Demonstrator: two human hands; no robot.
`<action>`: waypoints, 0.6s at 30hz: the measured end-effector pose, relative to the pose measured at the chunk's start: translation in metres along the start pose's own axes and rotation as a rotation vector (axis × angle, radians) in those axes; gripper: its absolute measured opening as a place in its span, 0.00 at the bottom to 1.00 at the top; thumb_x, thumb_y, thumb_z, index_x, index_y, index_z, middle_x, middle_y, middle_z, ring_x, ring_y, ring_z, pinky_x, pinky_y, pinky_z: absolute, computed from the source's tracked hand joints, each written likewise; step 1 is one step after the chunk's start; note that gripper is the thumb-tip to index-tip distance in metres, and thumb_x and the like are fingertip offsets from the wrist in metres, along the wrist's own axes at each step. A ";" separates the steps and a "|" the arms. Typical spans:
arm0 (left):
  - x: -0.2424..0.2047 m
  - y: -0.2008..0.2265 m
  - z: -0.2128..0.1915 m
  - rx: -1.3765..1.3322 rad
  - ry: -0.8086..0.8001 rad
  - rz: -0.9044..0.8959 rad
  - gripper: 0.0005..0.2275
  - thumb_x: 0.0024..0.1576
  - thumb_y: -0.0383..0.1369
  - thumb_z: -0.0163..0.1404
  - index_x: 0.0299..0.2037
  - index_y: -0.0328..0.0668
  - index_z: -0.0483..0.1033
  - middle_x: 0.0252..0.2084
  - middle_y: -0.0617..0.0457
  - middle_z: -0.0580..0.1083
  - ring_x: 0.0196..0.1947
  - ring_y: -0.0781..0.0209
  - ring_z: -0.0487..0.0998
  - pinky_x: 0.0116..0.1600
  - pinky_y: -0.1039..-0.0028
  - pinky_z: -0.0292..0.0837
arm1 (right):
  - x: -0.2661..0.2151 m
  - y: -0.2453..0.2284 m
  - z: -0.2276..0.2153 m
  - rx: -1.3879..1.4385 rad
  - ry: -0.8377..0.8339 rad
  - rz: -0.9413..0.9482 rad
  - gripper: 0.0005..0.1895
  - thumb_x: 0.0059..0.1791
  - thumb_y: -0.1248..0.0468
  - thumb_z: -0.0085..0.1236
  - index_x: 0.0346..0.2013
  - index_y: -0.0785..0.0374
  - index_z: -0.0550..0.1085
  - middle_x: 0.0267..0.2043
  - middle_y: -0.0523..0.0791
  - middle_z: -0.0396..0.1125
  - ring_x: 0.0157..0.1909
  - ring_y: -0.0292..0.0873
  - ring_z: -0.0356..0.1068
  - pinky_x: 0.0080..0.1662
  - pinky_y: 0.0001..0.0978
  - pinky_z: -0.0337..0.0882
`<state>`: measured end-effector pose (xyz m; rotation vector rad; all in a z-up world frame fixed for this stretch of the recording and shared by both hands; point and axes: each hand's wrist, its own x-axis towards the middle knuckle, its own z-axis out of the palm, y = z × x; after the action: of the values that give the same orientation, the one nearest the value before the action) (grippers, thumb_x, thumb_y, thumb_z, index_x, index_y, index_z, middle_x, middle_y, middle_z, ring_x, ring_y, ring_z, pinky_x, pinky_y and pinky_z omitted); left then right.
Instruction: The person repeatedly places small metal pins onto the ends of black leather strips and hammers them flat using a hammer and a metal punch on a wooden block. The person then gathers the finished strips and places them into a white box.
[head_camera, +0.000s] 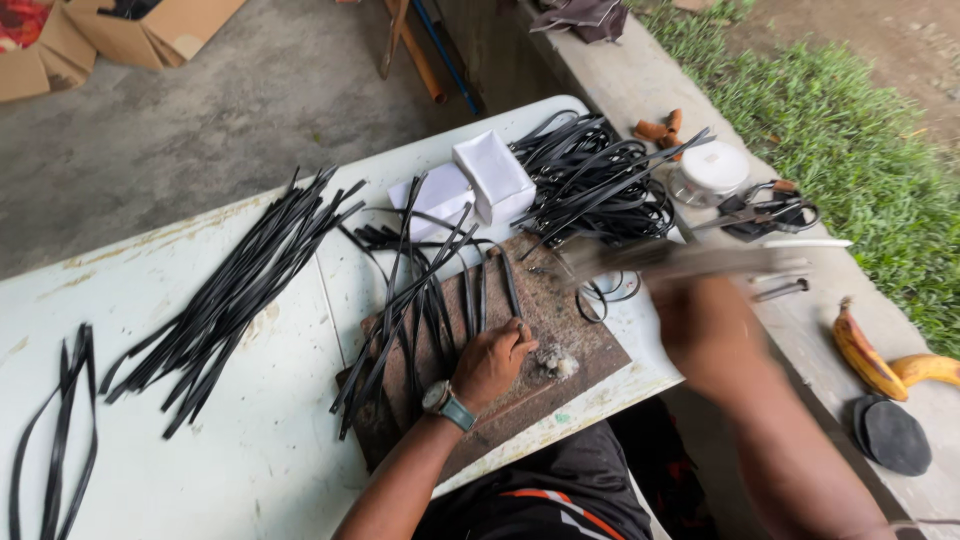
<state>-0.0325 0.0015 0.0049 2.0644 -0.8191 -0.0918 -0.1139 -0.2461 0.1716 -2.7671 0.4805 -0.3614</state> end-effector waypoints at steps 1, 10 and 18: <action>-0.001 0.001 -0.001 0.004 0.020 0.036 0.07 0.62 0.32 0.52 0.40 0.35 0.74 0.31 0.40 0.78 0.31 0.45 0.82 0.33 0.60 0.76 | 0.001 -0.013 0.016 -0.161 -0.201 -0.332 0.03 0.51 0.61 0.56 0.35 0.56 0.75 0.35 0.51 0.73 0.39 0.57 0.73 0.43 0.49 0.73; 0.000 -0.008 0.012 0.029 0.022 0.059 0.07 0.62 0.30 0.52 0.43 0.33 0.73 0.32 0.43 0.78 0.29 0.48 0.82 0.32 0.63 0.79 | 0.007 0.014 -0.068 0.307 0.591 -0.430 0.03 0.55 0.69 0.53 0.44 0.61 0.70 0.35 0.50 0.69 0.34 0.52 0.71 0.37 0.42 0.69; 0.000 -0.017 0.018 0.178 -0.016 0.023 0.07 0.62 0.28 0.52 0.46 0.32 0.72 0.30 0.42 0.77 0.26 0.49 0.81 0.29 0.64 0.78 | -0.015 -0.007 0.038 -0.269 -0.157 -0.659 0.15 0.54 0.63 0.50 0.55 0.61 0.68 0.38 0.51 0.70 0.30 0.52 0.73 0.26 0.46 0.71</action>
<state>-0.0305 -0.0044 -0.0184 2.2221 -0.8882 -0.0238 -0.1142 -0.2248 0.1357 -3.1184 -0.4739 -0.2263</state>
